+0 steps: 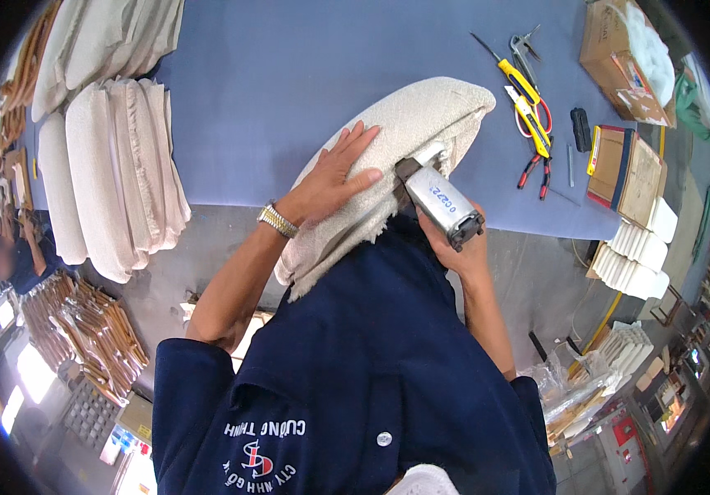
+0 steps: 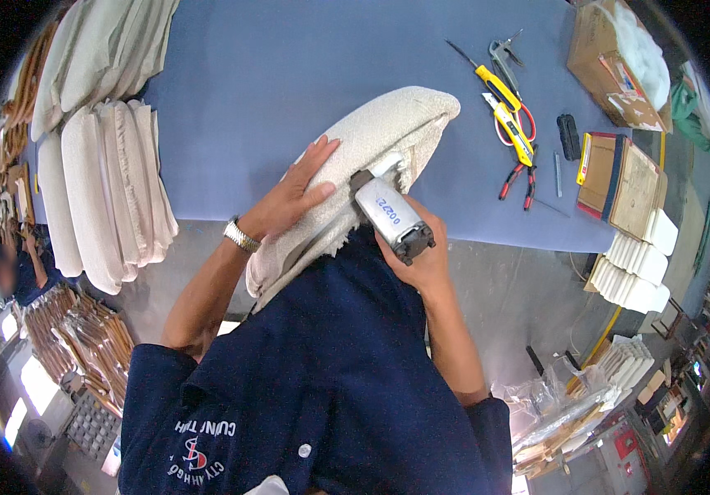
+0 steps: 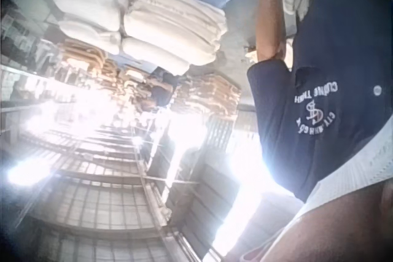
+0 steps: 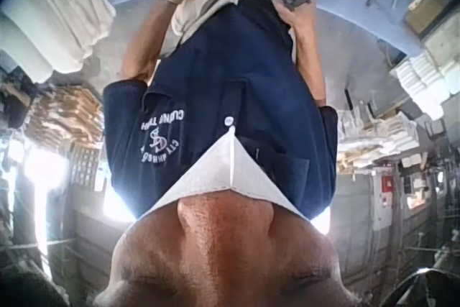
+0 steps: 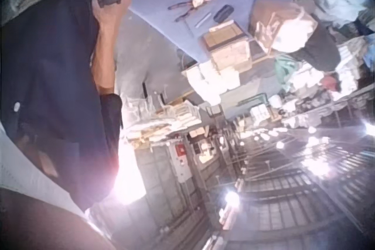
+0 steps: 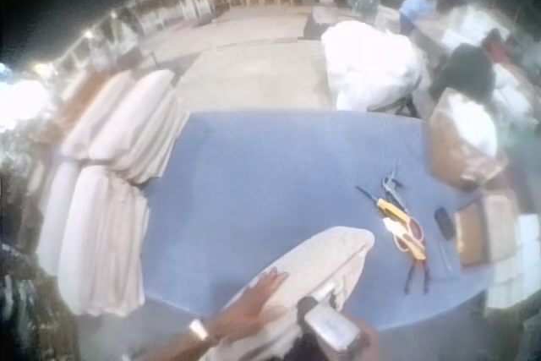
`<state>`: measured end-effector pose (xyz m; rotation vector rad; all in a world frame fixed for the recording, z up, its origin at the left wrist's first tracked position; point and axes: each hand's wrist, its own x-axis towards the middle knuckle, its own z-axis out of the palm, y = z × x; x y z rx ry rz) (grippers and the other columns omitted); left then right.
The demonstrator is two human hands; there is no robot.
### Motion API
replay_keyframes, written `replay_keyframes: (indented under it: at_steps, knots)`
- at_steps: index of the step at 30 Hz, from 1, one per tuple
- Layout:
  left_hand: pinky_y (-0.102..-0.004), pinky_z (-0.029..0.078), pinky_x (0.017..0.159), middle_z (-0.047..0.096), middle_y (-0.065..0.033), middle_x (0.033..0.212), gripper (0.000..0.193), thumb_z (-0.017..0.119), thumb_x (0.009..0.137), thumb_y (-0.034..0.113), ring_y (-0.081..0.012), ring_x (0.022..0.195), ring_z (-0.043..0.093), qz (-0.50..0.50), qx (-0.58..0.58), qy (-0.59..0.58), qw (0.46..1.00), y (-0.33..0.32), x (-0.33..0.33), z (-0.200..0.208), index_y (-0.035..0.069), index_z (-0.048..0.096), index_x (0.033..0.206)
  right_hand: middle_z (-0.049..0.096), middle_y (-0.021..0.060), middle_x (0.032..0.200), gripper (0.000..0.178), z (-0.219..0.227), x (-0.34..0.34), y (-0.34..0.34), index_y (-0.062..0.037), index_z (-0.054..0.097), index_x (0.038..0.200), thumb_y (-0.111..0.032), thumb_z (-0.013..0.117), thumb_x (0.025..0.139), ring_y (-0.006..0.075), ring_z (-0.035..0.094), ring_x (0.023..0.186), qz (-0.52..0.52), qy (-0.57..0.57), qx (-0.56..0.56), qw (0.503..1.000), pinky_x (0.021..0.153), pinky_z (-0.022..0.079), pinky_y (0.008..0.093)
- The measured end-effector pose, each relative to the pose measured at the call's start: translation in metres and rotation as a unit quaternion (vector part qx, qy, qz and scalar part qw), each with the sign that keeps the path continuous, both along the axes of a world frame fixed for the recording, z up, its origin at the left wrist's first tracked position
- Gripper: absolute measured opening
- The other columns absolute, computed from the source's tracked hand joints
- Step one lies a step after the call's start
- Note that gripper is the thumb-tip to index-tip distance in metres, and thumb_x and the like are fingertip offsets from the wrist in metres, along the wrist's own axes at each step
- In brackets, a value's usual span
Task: The person folds a white fabric cover over a cushion and uses a staple gun to attach the fabric to the cushion. The person repeatedly folds, aligns, and staples the fabric along the edges of the cushion.
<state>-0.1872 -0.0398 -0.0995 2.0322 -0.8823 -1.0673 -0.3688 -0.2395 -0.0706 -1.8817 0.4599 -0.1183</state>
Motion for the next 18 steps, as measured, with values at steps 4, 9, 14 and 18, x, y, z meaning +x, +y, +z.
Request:
replay_keyframes:
  at_steps: [4, 9, 14, 18]
  knots:
    - [-0.0511, 0.027, 0.124, 0.027, -0.0258, 0.166, 0.091, 0.072, 0.093, 0.034, -0.0460, 0.154, 0.026, 0.035, 0.027, -0.132, 0.990, -0.011, -0.034, 0.021, 0.011, 0.020, 0.164, 0.074, 0.0200, 0.093, 0.038, -0.005, -0.003, 0.003, 0.0020, 0.070, 0.109, -0.011, 0.080, 0.075, 0.0371, 0.074, 0.087, -0.008, -0.011, -0.003, 1.000, 0.075, 0.056, 0.0372]
    - [-0.0487, 0.036, 0.120, 0.030, -0.0267, 0.165, 0.090, 0.073, 0.093, 0.029, -0.0461, 0.151, 0.031, 0.046, 0.091, -0.157, 0.982, -0.017, -0.038, 0.031, 0.007, 0.020, 0.163, 0.076, 0.0157, 0.095, 0.033, 0.004, -0.003, 0.010, 0.0041, 0.071, 0.111, -0.007, 0.079, 0.080, 0.0255, 0.075, 0.083, 0.002, -0.025, -0.027, 0.999, 0.075, 0.057, 0.0341]
    - [-0.0480, 0.038, 0.120, 0.031, -0.0252, 0.165, 0.092, 0.075, 0.091, 0.024, -0.0456, 0.151, 0.032, 0.038, 0.097, -0.167, 0.981, -0.016, -0.038, 0.031, 0.004, 0.020, 0.163, 0.069, 0.0176, 0.088, 0.033, 0.014, -0.005, 0.007, 0.0023, 0.070, 0.106, -0.009, 0.078, 0.076, 0.0373, 0.069, 0.076, 0.032, -0.026, -0.027, 0.999, 0.070, 0.054, 0.0379]
    - [-0.0486, 0.040, 0.118, 0.033, -0.0249, 0.164, 0.094, 0.076, 0.088, 0.019, -0.0460, 0.149, 0.034, 0.048, 0.101, -0.164, 0.980, -0.018, -0.042, 0.033, 0.004, 0.021, 0.162, 0.068, 0.0180, 0.088, 0.036, 0.017, 0.002, 0.002, 0.0022, 0.069, 0.108, -0.009, 0.077, 0.075, 0.0393, 0.068, 0.077, 0.062, -0.025, -0.022, 0.998, 0.071, 0.054, 0.0387]
